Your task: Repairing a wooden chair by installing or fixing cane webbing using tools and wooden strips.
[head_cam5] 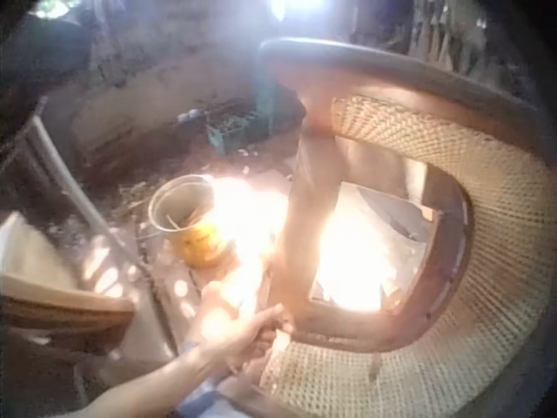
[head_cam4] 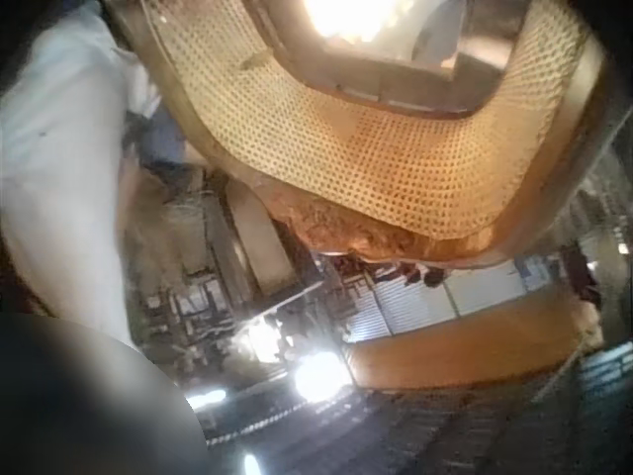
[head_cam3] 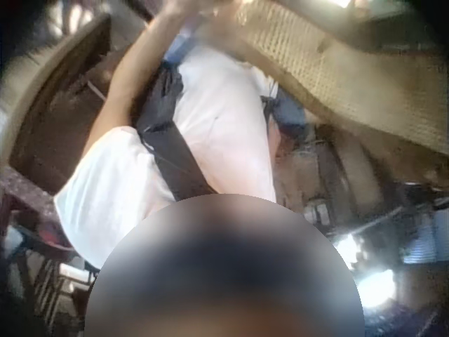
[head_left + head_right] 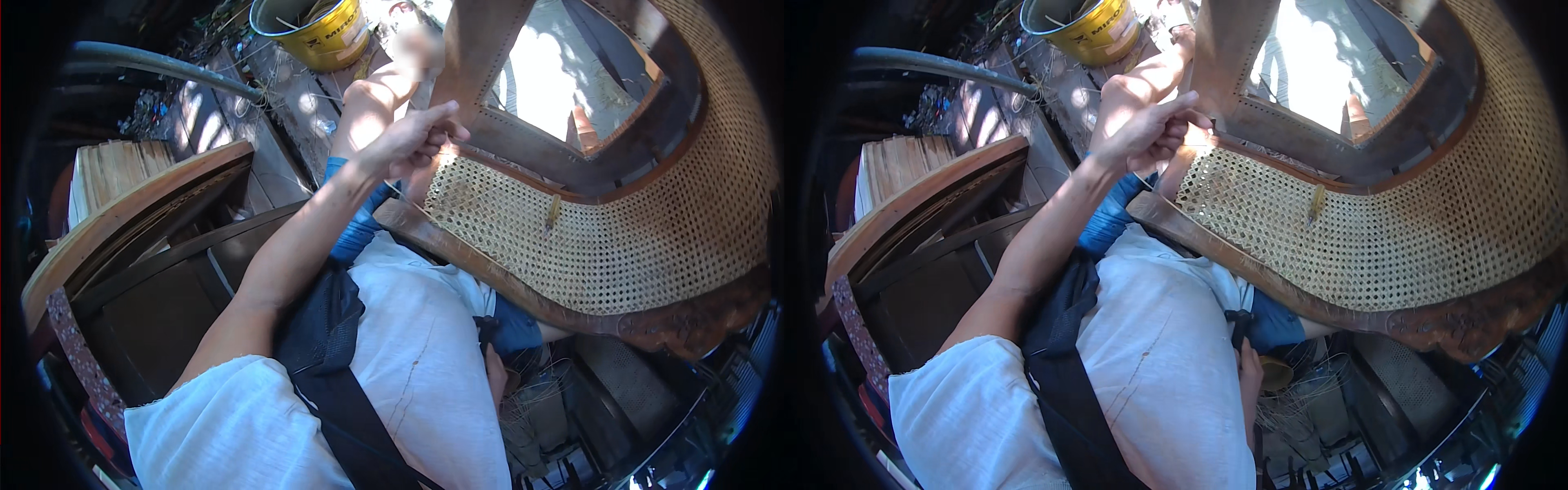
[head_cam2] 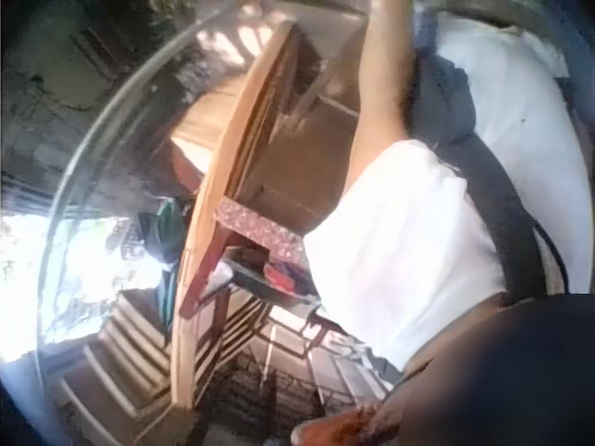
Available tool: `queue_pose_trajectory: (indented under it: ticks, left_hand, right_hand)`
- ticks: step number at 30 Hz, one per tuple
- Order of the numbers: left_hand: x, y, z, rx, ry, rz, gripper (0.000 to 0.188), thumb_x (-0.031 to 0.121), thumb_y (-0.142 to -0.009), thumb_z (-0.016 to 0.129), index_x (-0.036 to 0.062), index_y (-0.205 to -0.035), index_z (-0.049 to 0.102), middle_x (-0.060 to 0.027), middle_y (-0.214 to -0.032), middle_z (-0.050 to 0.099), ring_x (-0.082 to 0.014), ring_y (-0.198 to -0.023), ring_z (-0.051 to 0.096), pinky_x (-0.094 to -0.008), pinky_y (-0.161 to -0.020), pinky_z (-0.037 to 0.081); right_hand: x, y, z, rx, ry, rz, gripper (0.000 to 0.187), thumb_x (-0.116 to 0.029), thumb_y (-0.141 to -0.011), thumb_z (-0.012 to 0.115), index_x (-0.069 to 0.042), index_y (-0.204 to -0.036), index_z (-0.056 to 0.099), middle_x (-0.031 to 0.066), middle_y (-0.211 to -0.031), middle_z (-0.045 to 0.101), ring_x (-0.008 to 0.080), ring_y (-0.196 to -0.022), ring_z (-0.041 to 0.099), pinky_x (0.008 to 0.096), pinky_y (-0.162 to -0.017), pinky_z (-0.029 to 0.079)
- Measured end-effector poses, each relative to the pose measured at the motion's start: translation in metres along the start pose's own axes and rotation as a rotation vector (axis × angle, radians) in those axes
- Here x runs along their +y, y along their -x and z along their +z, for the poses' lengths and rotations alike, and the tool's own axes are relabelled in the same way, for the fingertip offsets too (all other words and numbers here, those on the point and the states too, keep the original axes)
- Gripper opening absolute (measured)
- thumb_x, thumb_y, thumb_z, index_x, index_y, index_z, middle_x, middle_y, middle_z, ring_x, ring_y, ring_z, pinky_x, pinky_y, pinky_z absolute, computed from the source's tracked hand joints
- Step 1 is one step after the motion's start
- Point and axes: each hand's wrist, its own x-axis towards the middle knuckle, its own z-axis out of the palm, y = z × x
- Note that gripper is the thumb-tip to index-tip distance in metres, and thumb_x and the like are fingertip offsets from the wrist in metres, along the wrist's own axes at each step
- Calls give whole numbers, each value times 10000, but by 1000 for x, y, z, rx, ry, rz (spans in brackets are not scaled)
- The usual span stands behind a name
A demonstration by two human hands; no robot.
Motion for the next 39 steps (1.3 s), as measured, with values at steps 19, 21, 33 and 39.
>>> queue_pose_trajectory:
  ticks: [19,21,33,39]
  left_hand:
    - [-57,28,100,-475,726,-124,839,642,-971,402,-138,-1247,541,-287,-1218,613,-332,-1121,640,-405,-970,545]
    - [-58,25,99,-438,720,-129,820,647,-962,423,-122,-1198,584,-253,-1137,666,-295,-1024,694,-373,-913,581]
    - [-64,8,79,-535,768,-206,783,628,-968,441,-115,-1157,599,-181,-980,704,-205,-855,718,-303,-791,615]
    - [-54,3,81,-148,594,-154,610,513,-982,517,-77,-1083,631,-114,-871,695,-140,-757,689,-252,-679,591]
  right_hand:
    - [-168,-159,-46,410,359,-589,184,-29,-910,618,4,-1083,667,124,-956,705,236,-850,688,342,-758,533]
    - [-161,-171,-40,387,323,-600,180,-42,-902,617,-6,-1070,672,134,-954,691,269,-885,677,364,-774,529]
    - [-162,-198,-22,319,195,-542,86,-20,-907,622,5,-983,654,91,-950,662,181,-807,653,304,-694,514]
    - [-149,-216,-25,172,-439,-347,80,-45,-960,606,-15,-1033,621,23,-878,624,79,-712,585,239,-652,492]
